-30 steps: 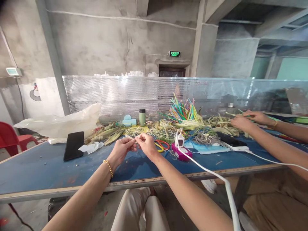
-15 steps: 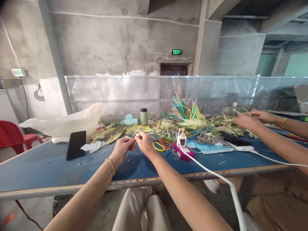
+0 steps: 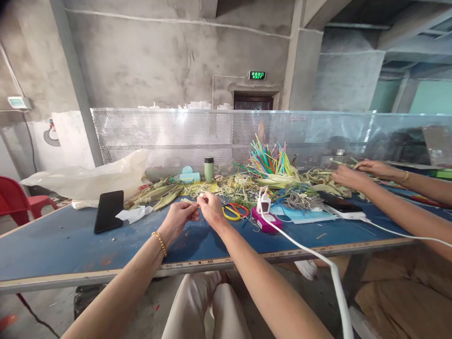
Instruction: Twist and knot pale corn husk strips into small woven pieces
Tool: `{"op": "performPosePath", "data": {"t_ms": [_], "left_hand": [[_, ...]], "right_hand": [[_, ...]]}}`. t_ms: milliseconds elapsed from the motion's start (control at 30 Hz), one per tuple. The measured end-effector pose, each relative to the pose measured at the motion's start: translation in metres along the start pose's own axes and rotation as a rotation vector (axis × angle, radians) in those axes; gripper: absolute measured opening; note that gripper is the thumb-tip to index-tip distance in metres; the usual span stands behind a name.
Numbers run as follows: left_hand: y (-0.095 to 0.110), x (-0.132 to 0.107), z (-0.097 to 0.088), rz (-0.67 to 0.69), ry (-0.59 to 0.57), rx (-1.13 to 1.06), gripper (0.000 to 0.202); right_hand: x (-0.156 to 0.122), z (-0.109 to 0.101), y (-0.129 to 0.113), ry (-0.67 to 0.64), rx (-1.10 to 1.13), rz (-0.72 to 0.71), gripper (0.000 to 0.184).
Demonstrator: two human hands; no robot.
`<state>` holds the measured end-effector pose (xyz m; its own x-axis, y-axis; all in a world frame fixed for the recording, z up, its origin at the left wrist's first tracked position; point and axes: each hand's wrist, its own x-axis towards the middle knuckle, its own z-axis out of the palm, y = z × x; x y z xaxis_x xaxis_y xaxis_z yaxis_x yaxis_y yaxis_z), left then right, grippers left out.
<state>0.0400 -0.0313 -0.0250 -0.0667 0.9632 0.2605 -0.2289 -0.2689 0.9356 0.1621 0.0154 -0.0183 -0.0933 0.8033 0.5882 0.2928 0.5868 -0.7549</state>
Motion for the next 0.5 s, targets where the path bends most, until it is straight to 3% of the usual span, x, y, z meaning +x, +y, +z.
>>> {"op": "performPosePath", "data": {"t_ms": [167,367,500], "left_hand": [[0.005,0.000,-0.005,-0.044,-0.013,-0.126,0.025],[0.008,0.001,-0.006,-0.041,0.042,-0.130,0.020],[0.011,-0.001,-0.006,-0.065,0.017,-0.165,0.015]], "right_hand": [[-0.004,-0.005,-0.004,-0.118,0.130,0.082,0.030],[-0.007,-0.009,-0.007,-0.216,0.110,0.068,0.023],[-0.008,-0.012,-0.008,-0.263,0.133,0.048,0.025]]}}
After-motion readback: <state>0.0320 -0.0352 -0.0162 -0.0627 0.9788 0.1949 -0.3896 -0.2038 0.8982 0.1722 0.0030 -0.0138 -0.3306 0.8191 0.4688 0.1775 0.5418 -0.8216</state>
